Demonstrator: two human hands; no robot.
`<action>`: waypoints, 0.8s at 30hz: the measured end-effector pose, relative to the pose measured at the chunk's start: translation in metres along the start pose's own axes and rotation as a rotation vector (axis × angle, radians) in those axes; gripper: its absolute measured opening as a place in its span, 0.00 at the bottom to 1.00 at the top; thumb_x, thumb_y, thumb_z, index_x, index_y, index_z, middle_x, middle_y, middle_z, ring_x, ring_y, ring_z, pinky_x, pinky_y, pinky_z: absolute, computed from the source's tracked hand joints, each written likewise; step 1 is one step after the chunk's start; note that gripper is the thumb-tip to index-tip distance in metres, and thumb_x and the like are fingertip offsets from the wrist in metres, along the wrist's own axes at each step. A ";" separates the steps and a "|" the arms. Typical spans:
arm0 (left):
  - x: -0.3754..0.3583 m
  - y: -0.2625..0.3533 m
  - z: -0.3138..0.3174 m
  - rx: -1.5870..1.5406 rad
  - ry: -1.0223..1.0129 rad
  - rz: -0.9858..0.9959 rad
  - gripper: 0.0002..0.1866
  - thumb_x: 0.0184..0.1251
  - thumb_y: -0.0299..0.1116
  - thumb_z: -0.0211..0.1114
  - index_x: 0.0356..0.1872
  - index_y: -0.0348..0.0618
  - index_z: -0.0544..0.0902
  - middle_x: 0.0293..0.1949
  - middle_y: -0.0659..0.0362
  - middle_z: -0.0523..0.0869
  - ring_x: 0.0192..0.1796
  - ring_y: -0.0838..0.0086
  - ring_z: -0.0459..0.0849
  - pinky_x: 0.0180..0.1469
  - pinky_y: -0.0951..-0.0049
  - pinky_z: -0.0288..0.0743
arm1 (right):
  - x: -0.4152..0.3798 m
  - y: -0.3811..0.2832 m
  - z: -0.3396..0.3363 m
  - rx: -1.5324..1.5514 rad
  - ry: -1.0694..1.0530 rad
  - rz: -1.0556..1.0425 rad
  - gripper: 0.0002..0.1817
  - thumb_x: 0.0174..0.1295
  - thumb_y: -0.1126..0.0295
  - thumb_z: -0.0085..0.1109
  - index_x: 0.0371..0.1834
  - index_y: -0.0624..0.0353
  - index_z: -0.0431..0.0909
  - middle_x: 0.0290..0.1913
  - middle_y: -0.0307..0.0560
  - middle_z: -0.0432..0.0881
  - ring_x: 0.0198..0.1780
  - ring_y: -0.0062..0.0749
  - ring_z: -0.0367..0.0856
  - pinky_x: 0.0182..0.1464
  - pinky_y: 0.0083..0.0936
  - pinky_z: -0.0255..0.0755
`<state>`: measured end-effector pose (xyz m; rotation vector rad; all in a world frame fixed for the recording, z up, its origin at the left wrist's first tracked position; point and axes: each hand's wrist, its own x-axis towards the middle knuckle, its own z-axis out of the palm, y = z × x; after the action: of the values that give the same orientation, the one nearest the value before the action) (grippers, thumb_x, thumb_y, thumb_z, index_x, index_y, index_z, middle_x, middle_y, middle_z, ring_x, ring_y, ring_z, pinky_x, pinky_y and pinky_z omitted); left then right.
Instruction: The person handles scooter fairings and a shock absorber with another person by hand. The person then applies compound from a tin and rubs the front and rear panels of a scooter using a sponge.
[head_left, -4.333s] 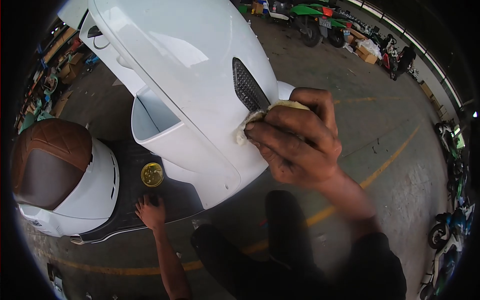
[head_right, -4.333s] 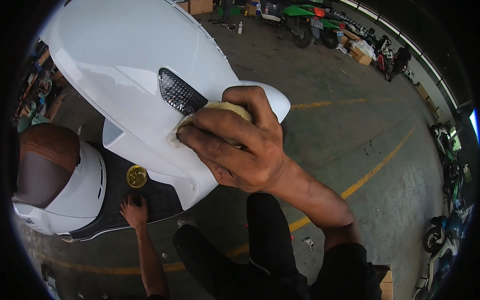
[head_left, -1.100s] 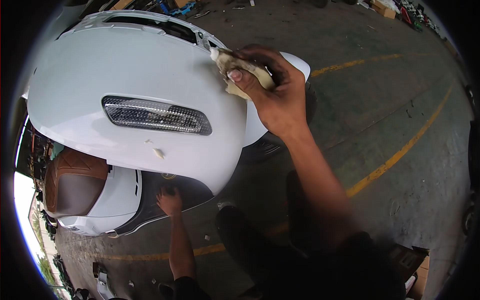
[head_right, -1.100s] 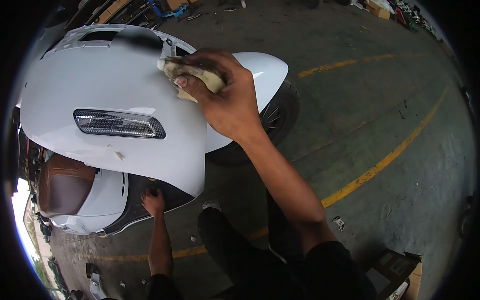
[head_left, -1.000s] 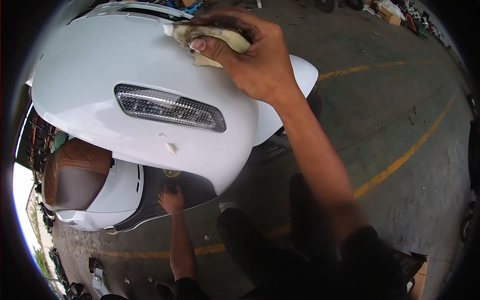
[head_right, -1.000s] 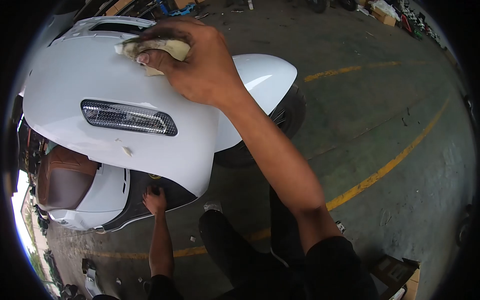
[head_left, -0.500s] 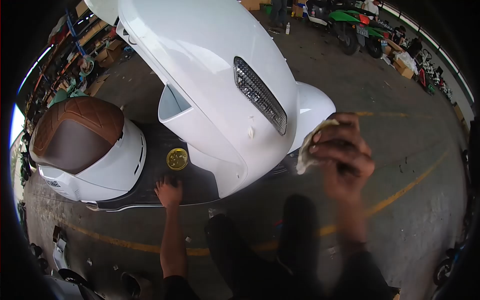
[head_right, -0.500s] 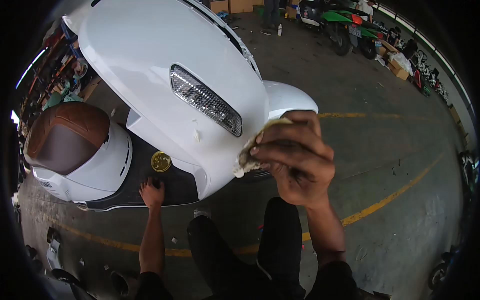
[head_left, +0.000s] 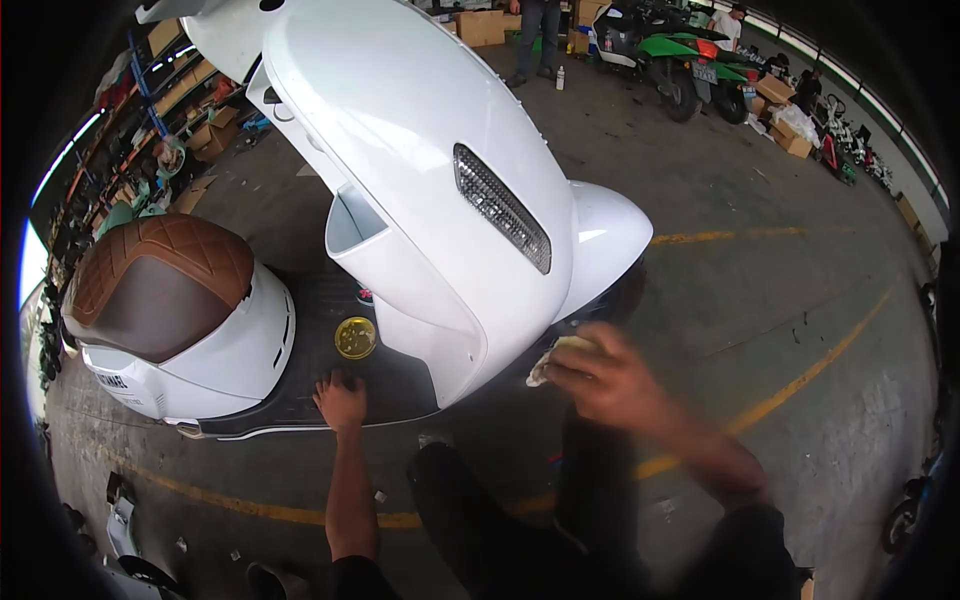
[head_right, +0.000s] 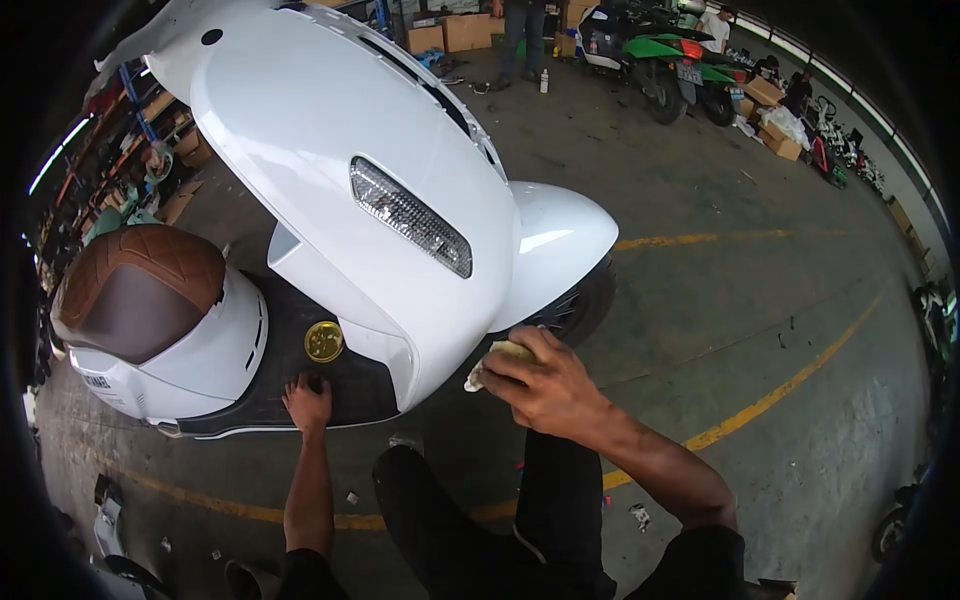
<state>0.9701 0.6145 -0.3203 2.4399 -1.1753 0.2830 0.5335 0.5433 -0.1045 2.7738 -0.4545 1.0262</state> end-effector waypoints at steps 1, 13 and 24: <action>0.002 -0.001 0.002 0.006 -0.002 -0.008 0.16 0.59 0.43 0.68 0.45 0.48 0.85 0.48 0.52 0.85 0.60 0.55 0.79 0.64 0.47 0.68 | -0.008 -0.003 -0.004 0.051 0.005 0.049 0.26 0.34 0.79 0.72 0.43 0.52 0.88 0.50 0.35 0.82 0.51 0.41 0.76 0.49 0.35 0.78; 0.002 0.004 0.001 0.062 -0.037 -0.024 0.17 0.61 0.44 0.67 0.46 0.45 0.85 0.49 0.48 0.86 0.61 0.49 0.78 0.67 0.44 0.67 | -0.138 -0.082 0.076 1.794 -0.013 1.550 0.22 0.70 0.59 0.63 0.59 0.65 0.79 0.50 0.40 0.83 0.52 0.27 0.81 0.57 0.27 0.73; 0.009 -0.005 0.007 0.190 -0.189 -0.016 0.26 0.70 0.53 0.61 0.60 0.47 0.81 0.61 0.45 0.81 0.66 0.49 0.77 0.69 0.47 0.68 | -0.223 -0.091 0.137 1.790 0.048 1.728 0.32 0.67 0.56 0.63 0.72 0.58 0.71 0.65 0.49 0.78 0.62 0.40 0.79 0.58 0.43 0.78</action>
<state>0.9797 0.6082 -0.3252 2.6896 -1.2577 0.1688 0.4863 0.6470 -0.3572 2.1944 -3.8336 2.5340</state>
